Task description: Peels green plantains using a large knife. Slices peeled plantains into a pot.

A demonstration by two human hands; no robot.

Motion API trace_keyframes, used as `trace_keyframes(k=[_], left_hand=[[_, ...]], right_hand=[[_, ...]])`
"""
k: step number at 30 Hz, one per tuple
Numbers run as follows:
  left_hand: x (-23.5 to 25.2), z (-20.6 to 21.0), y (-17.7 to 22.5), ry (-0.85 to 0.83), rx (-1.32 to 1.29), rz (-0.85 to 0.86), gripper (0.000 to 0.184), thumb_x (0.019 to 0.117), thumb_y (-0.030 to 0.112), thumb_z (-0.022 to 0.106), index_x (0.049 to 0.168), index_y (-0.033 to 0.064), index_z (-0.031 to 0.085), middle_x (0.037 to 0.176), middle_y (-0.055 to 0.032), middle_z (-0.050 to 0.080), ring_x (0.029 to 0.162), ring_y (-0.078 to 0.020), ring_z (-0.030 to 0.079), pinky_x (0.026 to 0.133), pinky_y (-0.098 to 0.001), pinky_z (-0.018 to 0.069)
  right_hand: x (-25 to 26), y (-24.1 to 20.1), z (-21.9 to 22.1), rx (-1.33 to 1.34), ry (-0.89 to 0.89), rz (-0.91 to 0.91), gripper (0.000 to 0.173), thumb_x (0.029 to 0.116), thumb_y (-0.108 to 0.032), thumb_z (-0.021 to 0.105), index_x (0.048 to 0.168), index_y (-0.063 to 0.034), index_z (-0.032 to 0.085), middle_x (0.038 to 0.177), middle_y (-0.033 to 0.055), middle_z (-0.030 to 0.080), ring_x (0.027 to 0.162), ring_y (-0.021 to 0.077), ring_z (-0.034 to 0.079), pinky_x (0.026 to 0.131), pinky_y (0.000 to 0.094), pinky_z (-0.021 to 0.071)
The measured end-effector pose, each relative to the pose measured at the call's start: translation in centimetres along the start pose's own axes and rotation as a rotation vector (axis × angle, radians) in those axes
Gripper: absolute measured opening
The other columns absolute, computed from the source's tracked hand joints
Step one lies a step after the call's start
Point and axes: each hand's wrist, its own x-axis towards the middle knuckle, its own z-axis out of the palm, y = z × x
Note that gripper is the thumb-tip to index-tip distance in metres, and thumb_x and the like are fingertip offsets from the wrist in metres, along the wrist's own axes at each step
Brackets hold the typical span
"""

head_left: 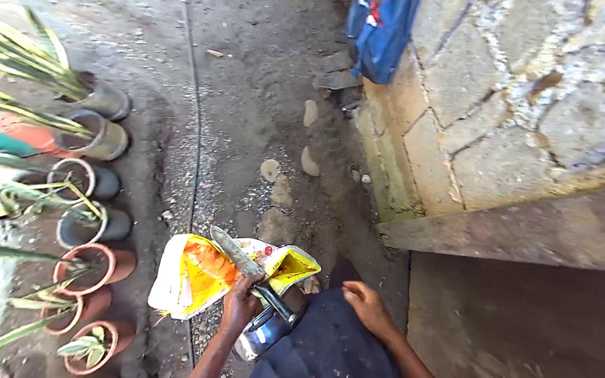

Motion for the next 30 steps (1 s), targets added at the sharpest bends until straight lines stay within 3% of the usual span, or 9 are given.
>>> trace_keyframes(k=[4, 8, 12, 16, 18, 21, 23, 25, 30], left_hand=[[-1.2, -1.3, -2.4, 0.109, -0.007, -0.085, 0.032, 0.0808, -0.013, 0.056, 0.109, -0.0097, 0.071, 0.105, -0.0280, 0.070, 0.100, -0.0425, 0.068, 0.092, -0.0569, 0.0516], [-0.8, -2.5, -4.3, 0.191, 0.003, -0.184, 0.033, 0.0797, -0.015, 0.057, 0.109, -0.0095, 0.071, 0.105, -0.0286, 0.070, 0.100, -0.0445, 0.068, 0.092, -0.0591, 0.0516], [2.4, -3.8, -7.6, 0.272, 0.033, -0.225, 0.032, 0.0777, -0.014, 0.057, 0.106, -0.0099, 0.072, 0.102, -0.0279, 0.071, 0.097, -0.0448, 0.069, 0.089, -0.0603, 0.0521], [9.5, -6.1, -10.7, 0.300, 0.017, -0.286, 0.030, 0.0770, -0.014, 0.059, 0.104, -0.0109, 0.072, 0.101, -0.0296, 0.070, 0.098, -0.0464, 0.068, 0.090, -0.0616, 0.0510], [14.6, -7.7, -12.2, 0.310, 0.010, -0.291, 0.029, 0.0779, -0.013, 0.059, 0.104, -0.0106, 0.072, 0.102, -0.0297, 0.070, 0.100, -0.0471, 0.068, 0.090, -0.0624, 0.0509], [20.8, -9.9, -13.1, 0.350, 0.033, -0.225, 0.030, 0.0758, -0.010, 0.058, 0.101, -0.0086, 0.073, 0.099, -0.0285, 0.071, 0.095, -0.0469, 0.069, 0.086, -0.0630, 0.0519], [24.6, -11.8, -12.7, 0.390, 0.037, -0.174, 0.030, 0.0742, -0.008, 0.057, 0.099, -0.0075, 0.074, 0.096, -0.0287, 0.071, 0.092, -0.0475, 0.069, 0.083, -0.0634, 0.0523], [28.5, -14.1, -12.8, 0.413, 0.051, -0.116, 0.032, 0.0727, -0.006, 0.057, 0.099, -0.0053, 0.076, 0.094, -0.0274, 0.070, 0.088, -0.0457, 0.069, 0.078, -0.0616, 0.0534], [36.4, -17.6, -15.6, 0.450, 0.097, 0.021, 0.047, 0.0745, -0.001, 0.057, 0.119, -0.0078, 0.070, 0.099, -0.0286, 0.070, 0.086, -0.0447, 0.070, 0.076, -0.0591, 0.0557]], right_hand=[[5.3, -8.4, 7.4, -0.217, -0.326, -0.321, 0.033, 0.0989, -0.010, 0.059, 0.127, 0.0060, 0.066, 0.124, 0.0233, 0.066, 0.112, 0.0302, 0.066, 0.100, 0.0416, 0.0520], [9.6, -12.2, 14.8, -0.533, -0.634, -0.289, 0.044, 0.1025, -0.023, 0.058, 0.142, -0.0043, 0.058, 0.145, 0.0196, 0.054, 0.138, 0.0364, 0.048, 0.111, 0.0536, 0.0408], [15.2, -14.3, 20.3, -0.614, -0.804, -0.228, 0.046, 0.1084, -0.029, 0.046, 0.145, -0.0025, 0.053, 0.142, 0.0234, 0.055, 0.136, 0.0409, 0.048, 0.110, 0.0559, 0.0399], [23.1, -19.0, 22.7, -0.646, -0.940, -0.276, 0.048, 0.1034, -0.028, 0.059, 0.139, 0.0047, 0.056, 0.134, 0.0285, 0.058, 0.130, 0.0420, 0.053, 0.110, 0.0544, 0.0399], [27.4, -22.0, 24.2, -0.637, -0.961, -0.265, 0.048, 0.1003, -0.020, 0.062, 0.139, 0.0070, 0.054, 0.135, 0.0301, 0.057, 0.129, 0.0417, 0.054, 0.109, 0.0546, 0.0414], [31.5, -27.1, 25.7, -0.674, -0.975, -0.167, 0.059, 0.0957, -0.007, 0.063, 0.149, 0.0076, 0.041, 0.144, 0.0311, 0.048, 0.135, 0.0417, 0.049, 0.110, 0.0536, 0.0406], [33.4, -30.2, 25.9, -0.645, -0.921, -0.132, 0.068, 0.0927, -0.003, 0.064, 0.153, 0.0058, 0.034, 0.148, 0.0310, 0.043, 0.136, 0.0416, 0.047, 0.111, 0.0522, 0.0409], [35.5, -32.4, 26.2, -0.523, -0.815, -0.151, 0.069, 0.0903, -0.001, 0.065, 0.153, 0.0040, 0.035, 0.147, 0.0305, 0.045, 0.135, 0.0408, 0.048, 0.112, 0.0509, 0.0409], [41.9, -36.1, 28.0, -0.338, -0.567, -0.122, 0.083, 0.0850, -0.003, 0.070, 0.157, 0.0035, 0.028, 0.144, 0.0306, 0.051, 0.133, 0.0396, 0.053, 0.111, 0.0510, 0.0424]])
